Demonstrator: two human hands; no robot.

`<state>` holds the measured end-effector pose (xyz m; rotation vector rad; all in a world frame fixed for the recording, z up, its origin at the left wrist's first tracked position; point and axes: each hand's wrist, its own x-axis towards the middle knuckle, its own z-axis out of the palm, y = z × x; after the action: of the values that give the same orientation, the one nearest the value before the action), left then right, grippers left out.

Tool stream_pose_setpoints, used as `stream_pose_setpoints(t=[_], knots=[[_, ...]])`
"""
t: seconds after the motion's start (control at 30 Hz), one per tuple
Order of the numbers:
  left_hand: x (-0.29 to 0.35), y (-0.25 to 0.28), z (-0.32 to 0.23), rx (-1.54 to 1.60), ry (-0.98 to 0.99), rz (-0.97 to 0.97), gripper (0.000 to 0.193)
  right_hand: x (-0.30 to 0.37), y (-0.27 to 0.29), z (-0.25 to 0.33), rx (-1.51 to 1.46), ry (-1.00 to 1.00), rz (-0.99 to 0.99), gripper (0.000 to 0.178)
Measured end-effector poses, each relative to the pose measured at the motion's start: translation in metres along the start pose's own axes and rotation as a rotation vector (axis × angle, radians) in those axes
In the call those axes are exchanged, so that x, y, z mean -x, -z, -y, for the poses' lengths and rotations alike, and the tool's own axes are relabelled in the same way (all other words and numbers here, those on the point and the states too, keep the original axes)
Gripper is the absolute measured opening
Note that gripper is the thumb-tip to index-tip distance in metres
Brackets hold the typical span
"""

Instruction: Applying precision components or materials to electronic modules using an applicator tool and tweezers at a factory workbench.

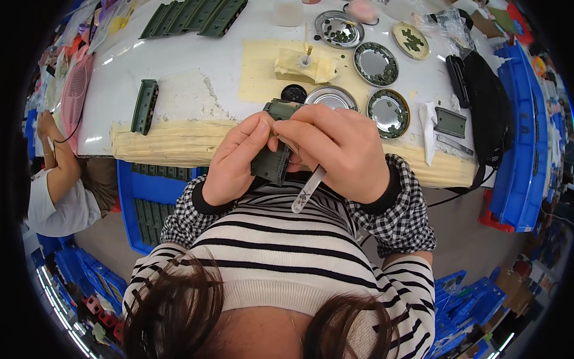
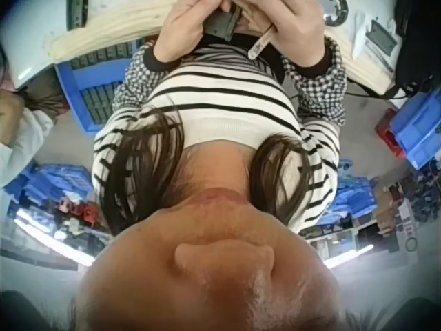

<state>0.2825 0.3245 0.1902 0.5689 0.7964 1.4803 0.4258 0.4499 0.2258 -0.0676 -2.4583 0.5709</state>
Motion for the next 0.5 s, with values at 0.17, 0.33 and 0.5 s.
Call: stream_pose_setpoints(t=[0.17,0.33,0.5], knots=[[-0.003,0.005,0.002,-0.343,-0.155,0.015,0.029,-0.001,0.001,0.004,0.060,0.022,0.003,0.033],[-0.004,0.017,0.011,-0.747,-0.330,0.007,0.023,0.005,-0.007,0.006,0.046,-0.049,-0.023,0.025],[0.001,-0.006,0.004,-0.500,-0.259,-0.068,0.038,-0.002,0.001,0.016,-0.066,-0.240,-0.191,0.023]])
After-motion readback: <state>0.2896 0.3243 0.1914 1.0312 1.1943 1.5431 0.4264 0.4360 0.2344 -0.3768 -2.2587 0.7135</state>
